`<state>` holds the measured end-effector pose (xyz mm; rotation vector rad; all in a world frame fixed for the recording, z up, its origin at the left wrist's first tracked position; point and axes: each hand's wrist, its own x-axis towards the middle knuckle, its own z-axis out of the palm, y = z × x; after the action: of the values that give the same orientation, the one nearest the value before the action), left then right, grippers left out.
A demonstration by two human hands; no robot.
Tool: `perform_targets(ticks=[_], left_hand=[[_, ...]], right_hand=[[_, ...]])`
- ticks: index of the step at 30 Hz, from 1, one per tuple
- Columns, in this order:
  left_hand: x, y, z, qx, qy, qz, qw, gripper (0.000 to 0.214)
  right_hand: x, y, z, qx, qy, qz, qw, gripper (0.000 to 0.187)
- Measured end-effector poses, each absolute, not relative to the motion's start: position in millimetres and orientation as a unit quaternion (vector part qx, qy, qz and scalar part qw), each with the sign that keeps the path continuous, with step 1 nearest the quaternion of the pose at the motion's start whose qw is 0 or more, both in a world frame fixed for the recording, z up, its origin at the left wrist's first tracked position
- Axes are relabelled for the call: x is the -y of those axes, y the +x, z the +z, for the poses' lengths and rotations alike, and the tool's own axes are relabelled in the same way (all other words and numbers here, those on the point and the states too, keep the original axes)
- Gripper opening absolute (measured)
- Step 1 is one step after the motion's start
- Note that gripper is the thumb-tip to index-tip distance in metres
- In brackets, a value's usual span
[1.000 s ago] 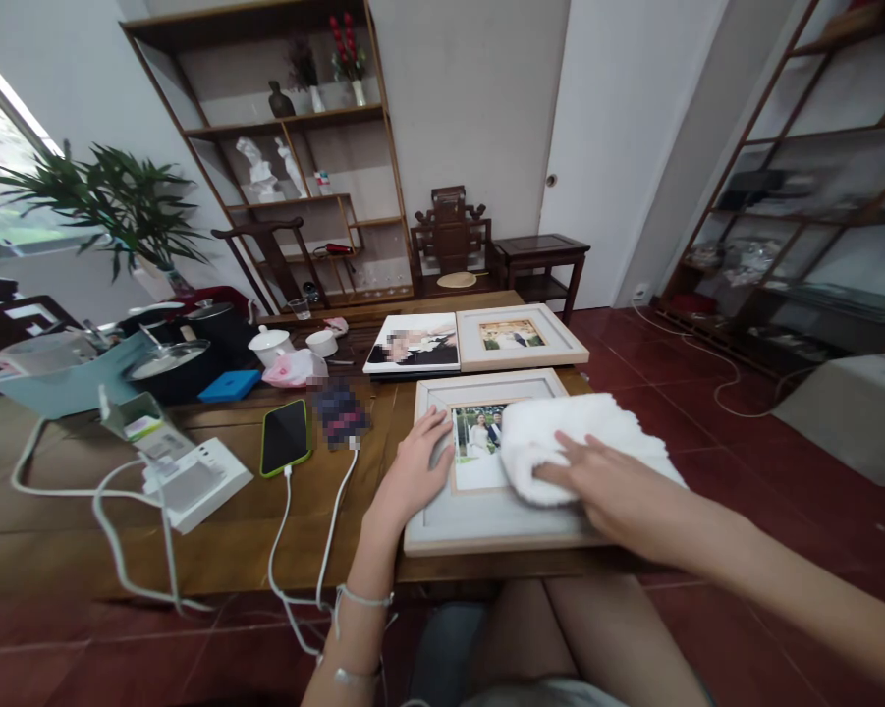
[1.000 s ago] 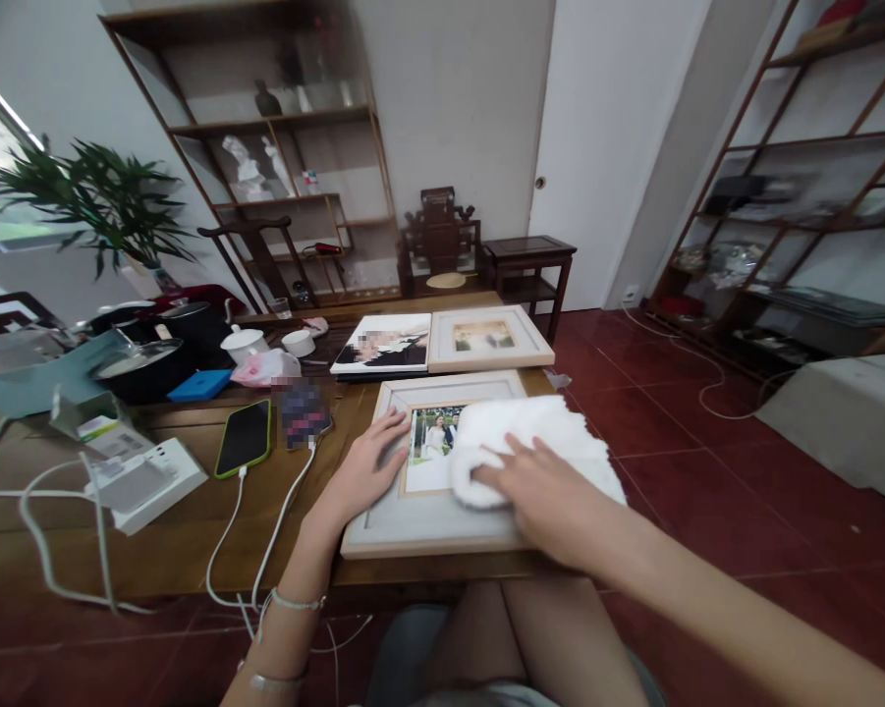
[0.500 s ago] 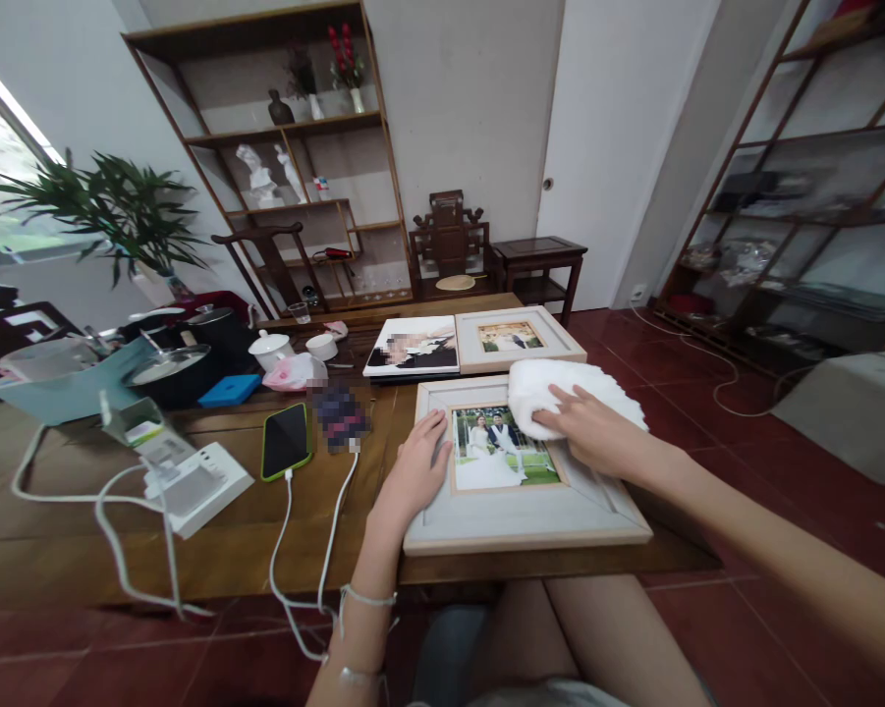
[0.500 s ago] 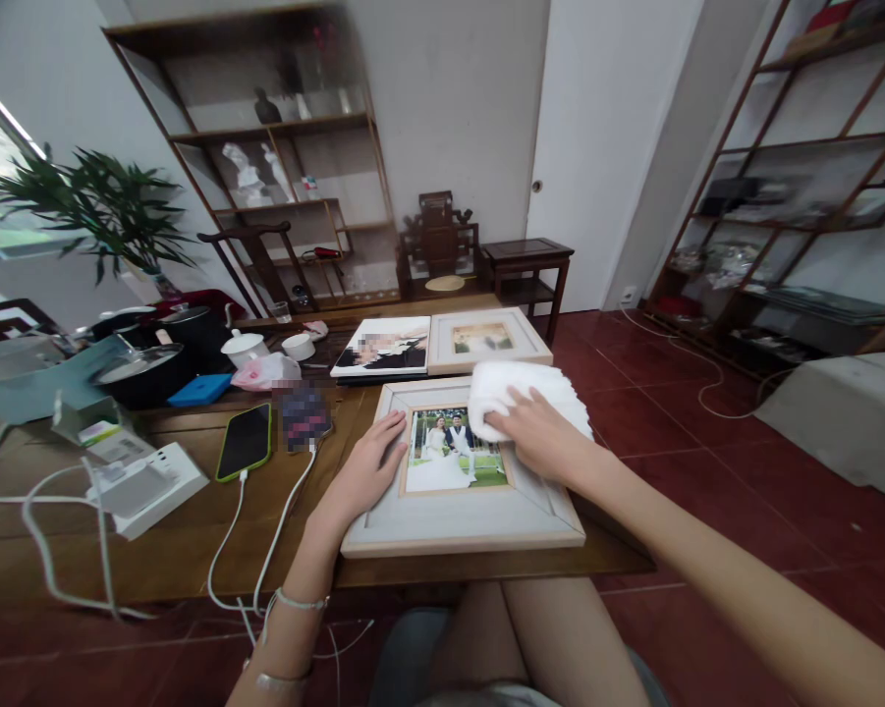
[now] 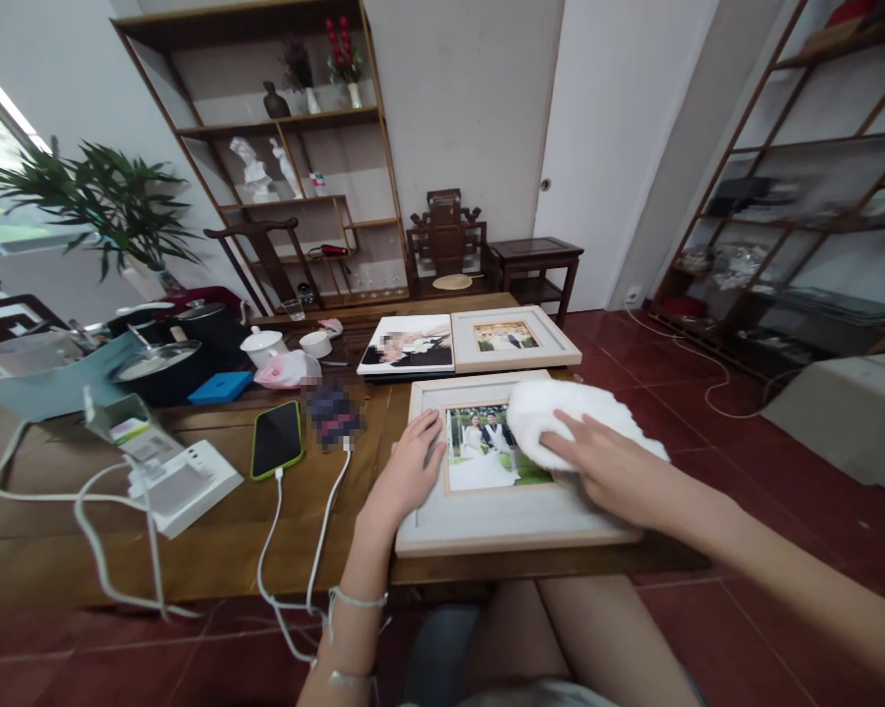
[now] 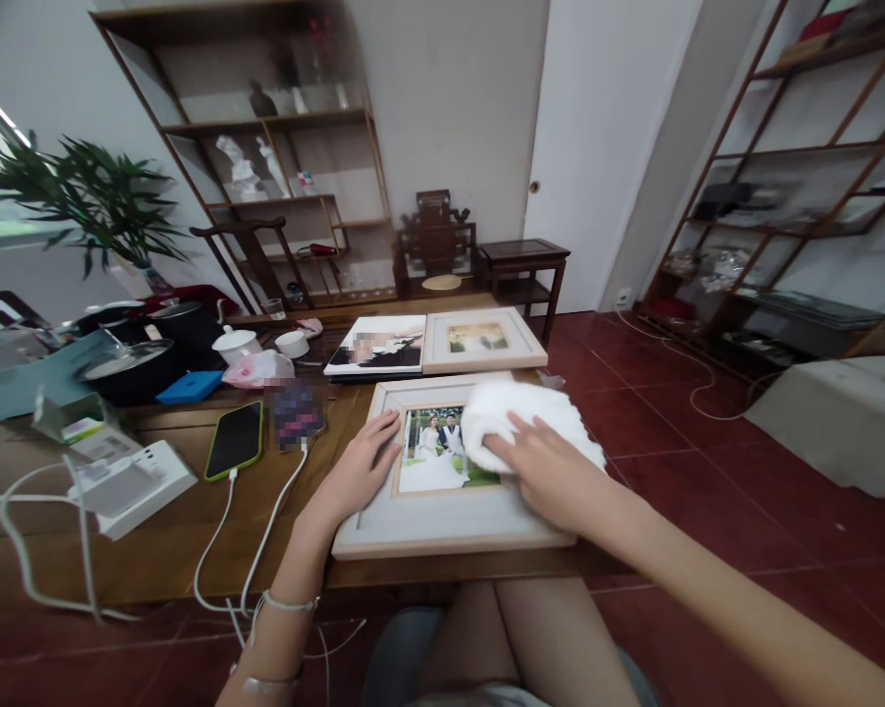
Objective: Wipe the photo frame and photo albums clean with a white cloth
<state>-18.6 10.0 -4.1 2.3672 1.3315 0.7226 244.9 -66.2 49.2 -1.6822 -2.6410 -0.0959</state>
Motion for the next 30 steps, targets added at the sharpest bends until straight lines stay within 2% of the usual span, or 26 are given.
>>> perform_targets(ticks=[4, 8, 15, 17, 20, 22, 25, 28, 30], left_hand=[[-11, -18, -4, -0.469, 0.828, 0.262, 0.160, 0.039], [-13, -18, -7, -0.463, 0.828, 0.281, 0.144, 0.037], [-13, -17, -3, -0.472, 0.829, 0.266, 0.140, 0.038], [-12, -16, -2, -0.474, 0.829, 0.259, 0.142, 0.038], [-11, -17, -4, -0.470, 0.831, 0.260, 0.145, 0.038], [-12, -17, -5, -0.467, 0.830, 0.270, 0.145, 0.038], [-12, -17, -5, -0.466, 0.827, 0.279, 0.146, 0.037], [-12, -17, -2, -0.465, 0.830, 0.271, 0.146, 0.037], [-11, -16, 0, -0.468, 0.832, 0.261, 0.146, 0.038]], right_hand=[[11, 252, 46, 0.838, -0.537, -0.095, 0.022, 0.056], [-8, 254, 50, 0.848, -0.520, -0.097, 0.013, 0.054], [79, 245, 55, 0.860, -0.510, -0.022, -0.009, 0.054], [110, 249, 59, 0.872, -0.489, 0.003, 0.008, 0.063], [131, 259, 74, 0.881, -0.470, 0.011, 0.047, 0.062], [122, 266, 86, 0.864, -0.496, -0.029, 0.079, 0.052], [85, 268, 91, 0.827, -0.525, -0.153, 0.132, 0.039], [42, 262, 75, 0.827, -0.490, -0.236, 0.143, 0.040], [20, 259, 57, 0.841, -0.476, -0.233, 0.112, 0.046]])
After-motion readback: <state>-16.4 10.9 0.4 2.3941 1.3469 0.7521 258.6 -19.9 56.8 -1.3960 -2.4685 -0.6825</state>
